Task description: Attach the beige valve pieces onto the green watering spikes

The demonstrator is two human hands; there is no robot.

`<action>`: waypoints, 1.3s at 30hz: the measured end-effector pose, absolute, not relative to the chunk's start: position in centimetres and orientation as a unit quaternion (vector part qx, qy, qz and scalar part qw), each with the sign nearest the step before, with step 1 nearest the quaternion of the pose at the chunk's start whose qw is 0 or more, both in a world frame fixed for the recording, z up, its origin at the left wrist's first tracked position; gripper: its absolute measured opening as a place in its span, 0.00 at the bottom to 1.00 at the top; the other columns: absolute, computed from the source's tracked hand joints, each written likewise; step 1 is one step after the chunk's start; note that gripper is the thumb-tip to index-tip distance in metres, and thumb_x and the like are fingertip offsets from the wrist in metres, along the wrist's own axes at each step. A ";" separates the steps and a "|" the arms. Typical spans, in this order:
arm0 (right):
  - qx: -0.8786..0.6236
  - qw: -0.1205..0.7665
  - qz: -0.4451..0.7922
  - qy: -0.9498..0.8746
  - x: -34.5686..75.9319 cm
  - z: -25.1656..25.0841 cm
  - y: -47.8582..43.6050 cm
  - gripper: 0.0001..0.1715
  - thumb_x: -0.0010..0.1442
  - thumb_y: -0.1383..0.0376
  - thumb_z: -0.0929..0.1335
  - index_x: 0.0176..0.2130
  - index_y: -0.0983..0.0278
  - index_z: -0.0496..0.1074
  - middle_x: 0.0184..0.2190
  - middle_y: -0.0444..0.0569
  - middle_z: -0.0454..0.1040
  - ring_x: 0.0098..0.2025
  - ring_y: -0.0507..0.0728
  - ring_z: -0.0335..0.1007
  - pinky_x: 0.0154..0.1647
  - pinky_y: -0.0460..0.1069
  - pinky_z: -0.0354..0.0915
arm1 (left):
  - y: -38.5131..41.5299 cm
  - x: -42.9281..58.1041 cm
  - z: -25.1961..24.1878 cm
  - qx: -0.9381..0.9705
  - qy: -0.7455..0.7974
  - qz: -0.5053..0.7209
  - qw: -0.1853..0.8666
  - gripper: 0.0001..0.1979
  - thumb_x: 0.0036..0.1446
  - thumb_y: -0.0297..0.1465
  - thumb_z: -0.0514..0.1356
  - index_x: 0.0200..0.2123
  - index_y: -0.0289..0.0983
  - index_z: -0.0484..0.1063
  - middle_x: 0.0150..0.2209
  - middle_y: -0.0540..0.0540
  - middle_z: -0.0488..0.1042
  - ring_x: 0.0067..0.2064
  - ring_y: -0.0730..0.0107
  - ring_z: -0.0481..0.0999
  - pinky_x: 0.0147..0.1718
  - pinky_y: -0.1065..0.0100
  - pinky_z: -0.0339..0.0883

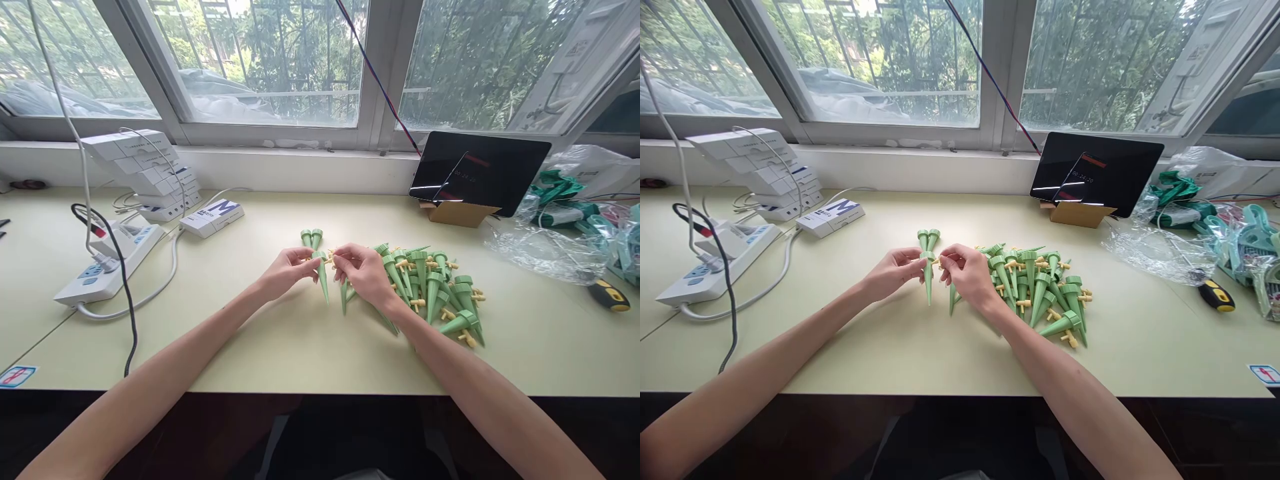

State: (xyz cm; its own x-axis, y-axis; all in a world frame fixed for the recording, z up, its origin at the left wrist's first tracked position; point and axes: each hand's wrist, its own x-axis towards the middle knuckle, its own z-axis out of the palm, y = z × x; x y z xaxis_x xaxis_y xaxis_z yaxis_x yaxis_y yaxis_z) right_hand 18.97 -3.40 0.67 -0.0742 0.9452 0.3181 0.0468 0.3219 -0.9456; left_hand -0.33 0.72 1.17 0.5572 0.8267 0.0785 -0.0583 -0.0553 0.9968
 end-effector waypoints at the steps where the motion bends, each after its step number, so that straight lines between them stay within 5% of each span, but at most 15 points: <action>1: -0.411 0.539 0.413 -0.608 19.0 0.7 -3.4 0.10 0.59 0.60 0.70 0.32 0.65 0.73 0.22 0.43 0.73 0.21 0.51 0.71 0.22 0.46 0.69 | 0.7 -0.3 1.2 0.633 0.305 0.357 0.615 0.13 0.54 0.39 0.69 0.31 0.33 0.78 0.31 0.47 0.73 0.31 0.73 0.72 0.32 0.68 0.71; 18: -0.381 0.524 0.441 -0.622 19.3 0.3 -3.1 0.07 0.58 0.63 0.70 0.30 0.64 0.71 0.23 0.44 0.73 0.24 0.51 0.72 0.26 0.46 0.70 | 0.8 -0.5 0.8 0.631 0.306 0.353 0.619 0.13 0.58 0.39 0.66 0.32 0.33 0.77 0.30 0.46 0.75 0.31 0.69 0.75 0.34 0.66 0.70; 30: -0.380 0.507 0.465 -0.618 19.4 0.1 -2.9 0.11 0.58 0.60 0.70 0.28 0.64 0.70 0.21 0.43 0.72 0.19 0.52 0.73 0.16 0.45 0.67 | 0.4 -0.7 0.7 0.690 0.298 0.361 0.552 0.13 0.59 0.39 0.65 0.36 0.32 0.77 0.34 0.44 0.75 0.32 0.67 0.77 0.35 0.61 0.75; 39: -0.366 0.513 0.450 -0.633 19.4 0.2 -3.0 0.09 0.59 0.61 0.69 0.30 0.64 0.71 0.22 0.43 0.72 0.23 0.52 0.73 0.23 0.46 0.70 | 0.3 -0.5 0.7 0.672 0.307 0.369 0.564 0.14 0.59 0.39 0.65 0.32 0.33 0.76 0.30 0.46 0.73 0.32 0.67 0.77 0.36 0.62 0.75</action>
State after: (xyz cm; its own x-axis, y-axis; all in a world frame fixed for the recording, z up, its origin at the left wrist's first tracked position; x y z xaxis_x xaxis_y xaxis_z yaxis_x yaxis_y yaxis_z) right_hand 19.44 -3.01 0.16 -0.2054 0.9250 0.3197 0.0027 0.3272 -0.9450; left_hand -0.47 0.33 0.68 0.5396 0.8284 0.1500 -0.0042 -0.1756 0.9845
